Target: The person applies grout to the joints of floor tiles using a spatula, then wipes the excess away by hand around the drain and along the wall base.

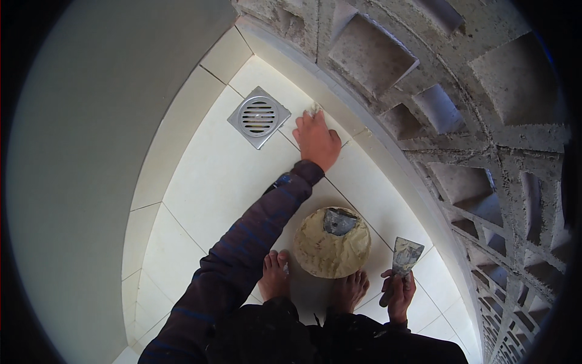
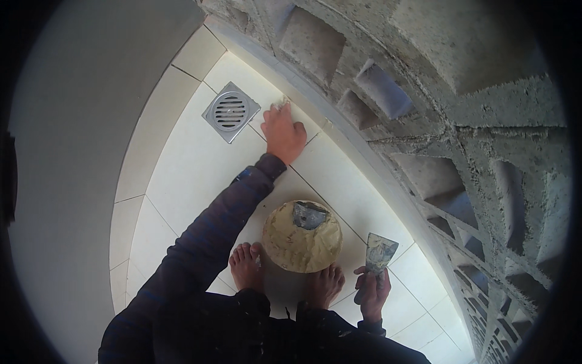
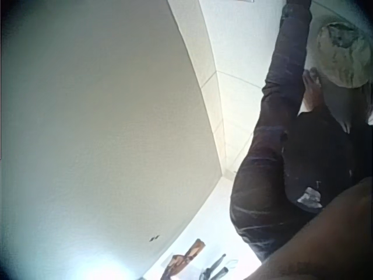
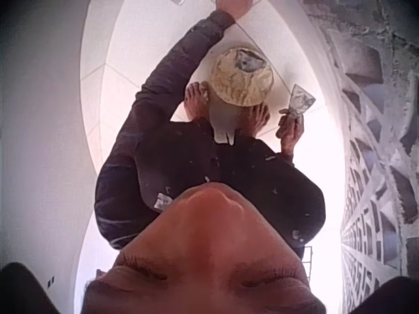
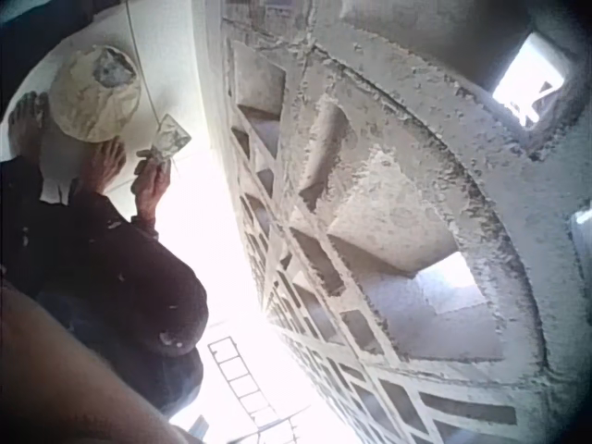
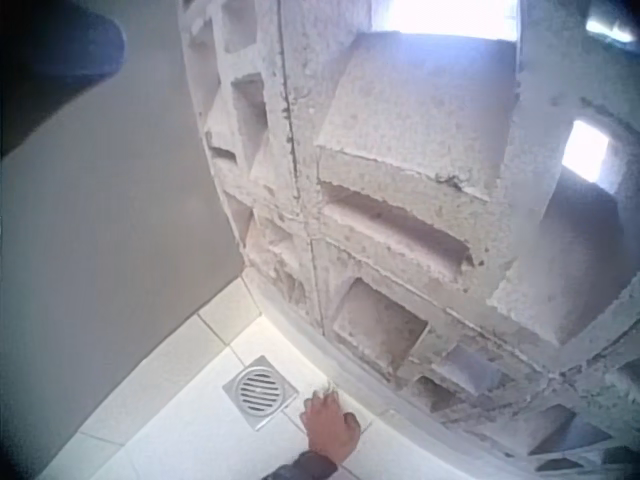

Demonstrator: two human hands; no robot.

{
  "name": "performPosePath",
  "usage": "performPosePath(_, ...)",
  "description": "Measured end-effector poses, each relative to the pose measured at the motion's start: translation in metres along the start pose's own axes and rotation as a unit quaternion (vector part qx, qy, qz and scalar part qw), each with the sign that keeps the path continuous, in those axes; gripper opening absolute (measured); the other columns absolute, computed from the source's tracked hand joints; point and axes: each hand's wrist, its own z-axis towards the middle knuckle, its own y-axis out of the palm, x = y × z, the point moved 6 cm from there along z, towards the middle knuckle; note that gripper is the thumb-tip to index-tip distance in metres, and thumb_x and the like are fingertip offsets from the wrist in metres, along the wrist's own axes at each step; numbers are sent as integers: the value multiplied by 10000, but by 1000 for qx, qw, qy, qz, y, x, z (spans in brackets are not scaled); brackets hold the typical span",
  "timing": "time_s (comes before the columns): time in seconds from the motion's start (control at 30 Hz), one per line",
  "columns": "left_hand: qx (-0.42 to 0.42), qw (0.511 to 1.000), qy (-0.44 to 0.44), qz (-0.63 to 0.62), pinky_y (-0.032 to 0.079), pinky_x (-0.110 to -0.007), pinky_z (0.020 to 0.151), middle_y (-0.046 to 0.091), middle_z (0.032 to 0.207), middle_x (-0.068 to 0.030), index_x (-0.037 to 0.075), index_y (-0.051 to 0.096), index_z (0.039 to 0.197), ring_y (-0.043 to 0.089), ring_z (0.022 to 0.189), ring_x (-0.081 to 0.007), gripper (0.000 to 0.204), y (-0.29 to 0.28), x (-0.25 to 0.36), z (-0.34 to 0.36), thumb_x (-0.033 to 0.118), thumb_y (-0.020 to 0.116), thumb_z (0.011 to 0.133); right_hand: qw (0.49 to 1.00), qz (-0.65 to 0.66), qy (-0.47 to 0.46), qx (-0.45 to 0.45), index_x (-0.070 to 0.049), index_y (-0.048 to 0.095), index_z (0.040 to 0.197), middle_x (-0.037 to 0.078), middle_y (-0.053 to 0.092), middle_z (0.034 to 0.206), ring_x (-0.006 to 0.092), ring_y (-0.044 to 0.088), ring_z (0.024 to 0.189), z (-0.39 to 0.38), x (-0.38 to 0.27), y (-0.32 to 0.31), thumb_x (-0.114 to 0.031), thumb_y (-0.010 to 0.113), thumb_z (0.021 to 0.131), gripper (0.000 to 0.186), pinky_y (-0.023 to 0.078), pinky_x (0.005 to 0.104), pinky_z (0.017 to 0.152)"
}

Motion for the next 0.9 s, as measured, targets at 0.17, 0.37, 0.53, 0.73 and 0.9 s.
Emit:
performPosePath(0.17, -55, 995, 67, -51, 374, -539, 919, 545, 1243, -236, -45, 575, 1298, 489, 1135, -398, 504, -5, 21, -49, 78, 576, 810, 1000, 8, 7, -3, 26, 555, 1189, 137, 703, 933, 110, 584, 619, 3, -2, 22, -178, 481, 1059, 252, 465, 243, 543)
performPosePath(0.37, -141, 974, 116, -136, 387, -508, 909, 583, 1128, -186, -14, 612, 1246, 518, 1090, -345, 437, -20, 9, -71, 55, 578, 815, 1000, 2, 3, -6, 24, 553, 1190, 136, 699, 930, 107, 581, 619, 0, -2, 40, -177, 482, 1059, 251, 458, 238, 541)
performPosePath(0.53, -18, 989, 146, -5, 433, -469, 885, 584, 1191, -223, -20, 619, 1214, 530, 1052, -373, 432, -83, -50, -49, 44, 604, 787, 1000, -1, 8, -12, 22, 552, 1192, 139, 698, 929, 104, 579, 618, 7, 0, 48, -172, 482, 1056, 246, 457, 235, 541)
performPosePath(0.73, -32, 977, 176, 112, 426, -461, 877, 575, 1189, -223, -13, 615, 1246, 518, 1027, -357, 452, -95, -92, -11, 57, 622, 800, 1000, 1, 12, -14, 24, 554, 1189, 139, 699, 930, 107, 580, 618, 25, 7, 52, -169, 479, 1055, 247, 460, 238, 544)
performPosePath(0.9, -9, 961, 222, 162, 409, -446, 892, 585, 1192, -185, 24, 640, 1238, 516, 1057, -324, 433, -76, -89, 13, 136, 657, 820, 1000, -8, 13, -19, 29, 555, 1199, 138, 699, 939, 108, 580, 617, 37, 17, 54, -167, 476, 1053, 257, 457, 238, 542)
